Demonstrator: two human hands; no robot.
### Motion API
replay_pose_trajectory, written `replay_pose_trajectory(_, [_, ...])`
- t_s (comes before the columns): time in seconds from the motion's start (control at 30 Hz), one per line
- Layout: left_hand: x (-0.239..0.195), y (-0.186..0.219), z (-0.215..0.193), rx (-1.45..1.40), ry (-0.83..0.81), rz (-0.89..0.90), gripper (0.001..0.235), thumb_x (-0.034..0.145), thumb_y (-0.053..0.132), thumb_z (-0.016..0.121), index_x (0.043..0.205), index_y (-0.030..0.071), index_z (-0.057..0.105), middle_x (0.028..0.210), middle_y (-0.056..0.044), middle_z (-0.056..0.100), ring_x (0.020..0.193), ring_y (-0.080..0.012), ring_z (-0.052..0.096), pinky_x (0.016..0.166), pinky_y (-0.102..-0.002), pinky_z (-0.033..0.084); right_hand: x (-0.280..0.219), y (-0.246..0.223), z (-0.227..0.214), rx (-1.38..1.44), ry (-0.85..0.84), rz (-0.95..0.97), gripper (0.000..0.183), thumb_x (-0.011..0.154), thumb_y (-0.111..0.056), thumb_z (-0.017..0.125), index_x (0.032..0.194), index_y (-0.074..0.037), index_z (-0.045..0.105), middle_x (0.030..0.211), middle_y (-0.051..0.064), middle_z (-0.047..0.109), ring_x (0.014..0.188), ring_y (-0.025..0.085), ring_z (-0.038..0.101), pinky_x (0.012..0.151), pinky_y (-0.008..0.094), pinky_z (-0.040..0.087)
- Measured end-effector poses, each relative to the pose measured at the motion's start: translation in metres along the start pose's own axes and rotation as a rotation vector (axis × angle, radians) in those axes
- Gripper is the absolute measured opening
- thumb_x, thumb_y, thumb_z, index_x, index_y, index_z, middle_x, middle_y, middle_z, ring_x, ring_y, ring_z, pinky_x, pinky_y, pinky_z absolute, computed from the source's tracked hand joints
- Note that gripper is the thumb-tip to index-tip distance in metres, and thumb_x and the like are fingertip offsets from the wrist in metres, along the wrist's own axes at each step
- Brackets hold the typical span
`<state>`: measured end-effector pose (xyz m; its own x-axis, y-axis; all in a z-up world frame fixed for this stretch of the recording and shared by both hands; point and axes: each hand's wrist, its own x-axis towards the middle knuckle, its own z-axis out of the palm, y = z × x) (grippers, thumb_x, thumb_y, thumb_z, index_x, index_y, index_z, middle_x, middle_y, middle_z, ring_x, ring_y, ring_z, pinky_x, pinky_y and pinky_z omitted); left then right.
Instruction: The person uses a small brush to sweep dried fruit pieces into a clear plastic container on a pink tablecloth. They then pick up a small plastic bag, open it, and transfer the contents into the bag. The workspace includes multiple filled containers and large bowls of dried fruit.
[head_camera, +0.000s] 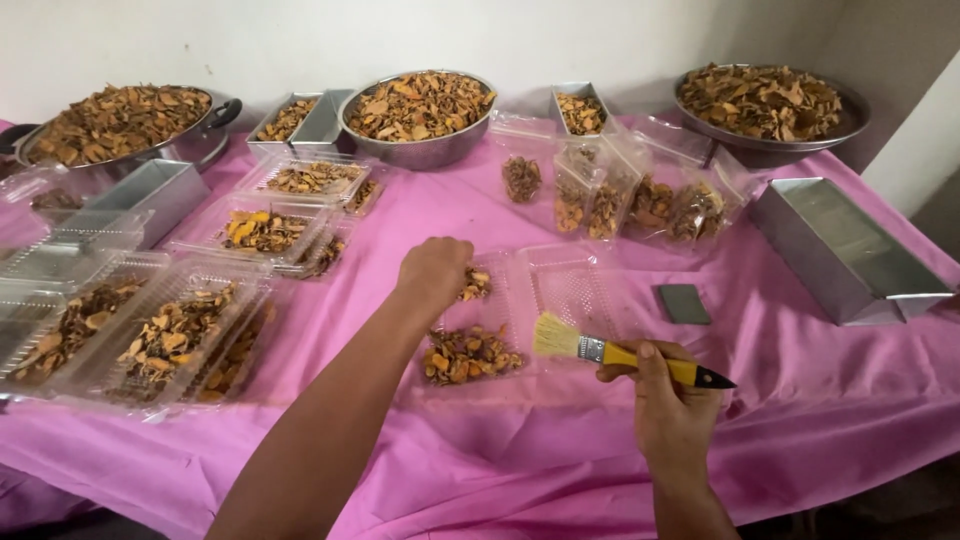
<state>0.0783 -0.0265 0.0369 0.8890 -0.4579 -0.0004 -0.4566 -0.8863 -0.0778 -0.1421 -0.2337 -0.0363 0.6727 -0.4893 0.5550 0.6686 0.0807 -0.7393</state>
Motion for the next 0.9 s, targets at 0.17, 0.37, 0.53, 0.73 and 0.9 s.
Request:
replay_pose_trajectory(0.17, [-0.083,0.027,-0.03,-0.589,-0.192,-0.134,0.039,0.097,0.01,0.034,0.1,0.003,0.072,0.112,-0.021,0.073,0.094,-0.0337,0.071,0.085,-0.043,0.054,-0.001,0.004,0.002,0.003,0.009,0.0,0.02,0.104,-0.007,0.058,0.103,0.008,0.07,0.083,0.021,0.073,0.06,0.031,0.073,0.062,0.041,0.067])
replay_pose_trajectory(0.37, [-0.103,0.017,0.0,-0.67,-0.37,-0.025,0.042,0.101,0.027,0.034,0.112,0.015,0.072,0.114,-0.009,0.073,0.099,-0.0214,0.068,0.086,-0.031,0.048,-0.011,-0.005,0.021,-0.103,-0.026,0.039,0.022,0.105,-0.009,0.056,0.104,0.008,0.07,0.082,0.017,0.072,0.062,0.028,0.073,0.064,0.036,0.065])
replay_pose_trajectory(0.53, [-0.09,0.01,0.02,-0.641,-0.206,0.12,0.031,0.091,0.012,0.044,0.062,0.014,0.051,0.062,0.001,0.051,0.055,-0.0139,0.046,0.052,-0.036,0.033,-0.01,-0.009,0.027,-0.199,-0.027,0.015,0.025,0.105,-0.01,0.054,0.102,0.008,0.071,0.079,0.015,0.073,0.059,0.026,0.073,0.063,0.034,0.063])
replay_pose_trajectory(0.73, [-0.108,0.015,-0.007,-1.069,-0.27,0.013,0.034,0.086,0.013,0.039,0.053,0.018,0.038,0.055,0.004,0.037,0.05,-0.0127,0.031,0.054,-0.034,0.03,-0.011,-0.011,0.025,-0.196,-0.04,0.024,0.023,0.105,-0.013,0.056,0.104,0.007,0.068,0.078,0.017,0.072,0.062,0.025,0.073,0.062,0.034,0.064])
replay_pose_trajectory(0.9, [-0.075,-0.002,0.048,-0.734,0.044,0.328,0.022,0.08,0.0,0.074,0.099,0.01,0.082,0.093,-0.004,0.082,0.082,-0.0166,0.076,0.074,-0.027,0.058,-0.008,-0.002,0.028,-0.152,-0.066,-0.008,0.024,0.106,-0.014,0.055,0.105,0.006,0.068,0.079,0.015,0.072,0.06,0.027,0.074,0.063,0.037,0.065])
